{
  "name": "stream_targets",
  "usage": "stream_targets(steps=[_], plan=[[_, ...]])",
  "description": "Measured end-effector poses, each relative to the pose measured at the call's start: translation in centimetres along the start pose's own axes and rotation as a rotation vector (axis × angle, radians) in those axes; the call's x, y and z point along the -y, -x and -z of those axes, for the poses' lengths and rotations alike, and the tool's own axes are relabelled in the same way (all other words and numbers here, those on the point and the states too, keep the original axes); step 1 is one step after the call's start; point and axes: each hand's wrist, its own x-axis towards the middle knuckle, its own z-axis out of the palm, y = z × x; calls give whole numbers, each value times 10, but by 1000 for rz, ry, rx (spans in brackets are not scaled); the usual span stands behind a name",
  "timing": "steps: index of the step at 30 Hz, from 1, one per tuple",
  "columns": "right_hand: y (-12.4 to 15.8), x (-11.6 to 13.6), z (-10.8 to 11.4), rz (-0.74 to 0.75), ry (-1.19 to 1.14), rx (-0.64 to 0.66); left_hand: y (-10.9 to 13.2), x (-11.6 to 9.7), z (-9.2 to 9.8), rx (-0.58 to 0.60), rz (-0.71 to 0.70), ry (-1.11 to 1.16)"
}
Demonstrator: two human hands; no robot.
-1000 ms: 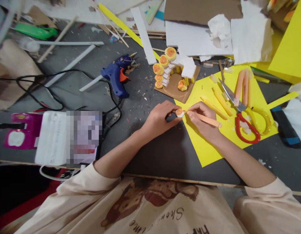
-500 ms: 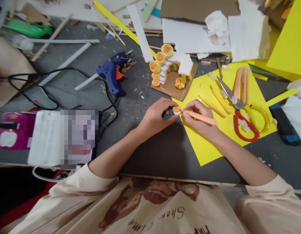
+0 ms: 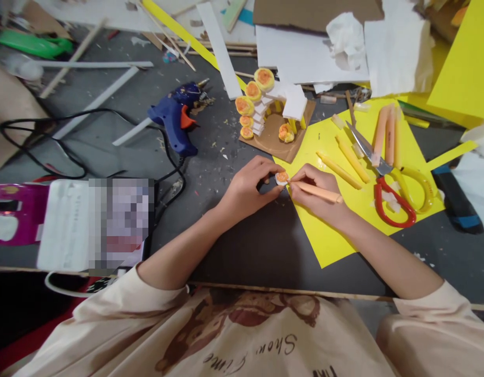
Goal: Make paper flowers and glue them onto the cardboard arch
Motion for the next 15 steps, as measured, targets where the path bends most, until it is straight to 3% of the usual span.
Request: stream_targets(steps=[5,10,15], plan=[[0,0,0,-2,-17,-58,-1,-1,0,9,15,10],[2,0,0,-5,5,-22,0,0,1,17,9,17],[0,3,1,1,-29,-109,0,-2,2,25,1,9]])
